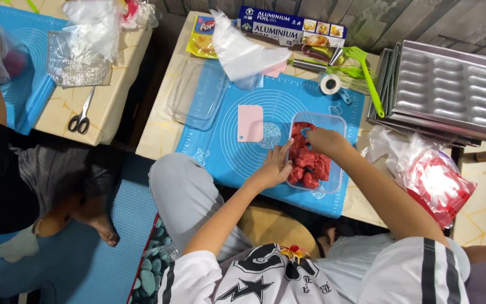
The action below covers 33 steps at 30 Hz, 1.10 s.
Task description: The person is preparing red dough by scraping it out of a container with a spatula and then kneading it by hand on a silicone mat.
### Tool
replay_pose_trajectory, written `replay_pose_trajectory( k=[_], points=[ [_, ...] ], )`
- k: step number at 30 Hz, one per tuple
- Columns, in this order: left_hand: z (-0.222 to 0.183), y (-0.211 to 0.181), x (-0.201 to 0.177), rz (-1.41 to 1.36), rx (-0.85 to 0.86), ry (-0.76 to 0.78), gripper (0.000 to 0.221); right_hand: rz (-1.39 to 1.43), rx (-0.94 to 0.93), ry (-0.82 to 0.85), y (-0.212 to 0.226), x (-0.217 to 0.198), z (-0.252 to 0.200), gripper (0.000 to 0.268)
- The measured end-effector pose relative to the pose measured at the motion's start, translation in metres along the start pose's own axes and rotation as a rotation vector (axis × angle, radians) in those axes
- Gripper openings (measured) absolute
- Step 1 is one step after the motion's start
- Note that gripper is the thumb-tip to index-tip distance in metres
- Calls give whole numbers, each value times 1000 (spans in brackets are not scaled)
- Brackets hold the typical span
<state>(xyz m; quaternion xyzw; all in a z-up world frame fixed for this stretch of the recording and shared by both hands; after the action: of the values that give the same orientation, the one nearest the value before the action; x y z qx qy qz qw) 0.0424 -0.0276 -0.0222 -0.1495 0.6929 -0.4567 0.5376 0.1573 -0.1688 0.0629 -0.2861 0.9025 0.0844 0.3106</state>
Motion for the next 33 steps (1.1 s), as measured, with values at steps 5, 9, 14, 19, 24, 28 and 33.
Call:
replay_pose_trajectory(
  k=[5,9,14,19,24,28,33],
  points=[
    [0,-4,-1,-21,-16,7,76,-91,97,79,8,2,21,42],
    [5,-4,6,-48,6,-4,74,-69,55,52,9,-2,7,38],
    [3,-4,5,-104,18,-5,76,-80,-6,-11,-11,20,37,32],
    [-1,-9,-6,-125,29,45,78,40,-53,-65,-27,18,33,36],
    [2,3,-2,-176,54,47,71,123,-110,-76,-21,-31,-46,34],
    [2,3,0,-160,54,53,73,55,-54,-131,-46,-13,-38,28],
    [-1,-4,-5,-184,55,35,72,-105,-29,-185,-63,64,58,9]
  ],
)
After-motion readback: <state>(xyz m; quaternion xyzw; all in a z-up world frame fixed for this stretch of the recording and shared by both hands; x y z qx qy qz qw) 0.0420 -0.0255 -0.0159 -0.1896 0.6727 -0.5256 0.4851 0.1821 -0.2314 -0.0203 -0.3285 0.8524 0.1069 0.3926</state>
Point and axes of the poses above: each hand's wrist, its own z-axis towards the middle knuckle, its own x-axis out of the palm, y = z × x, the point moved 4 cm from there along z, towards the middle knuckle, and after that the axes turned 13 degrees about y, right-handed, at the moved point
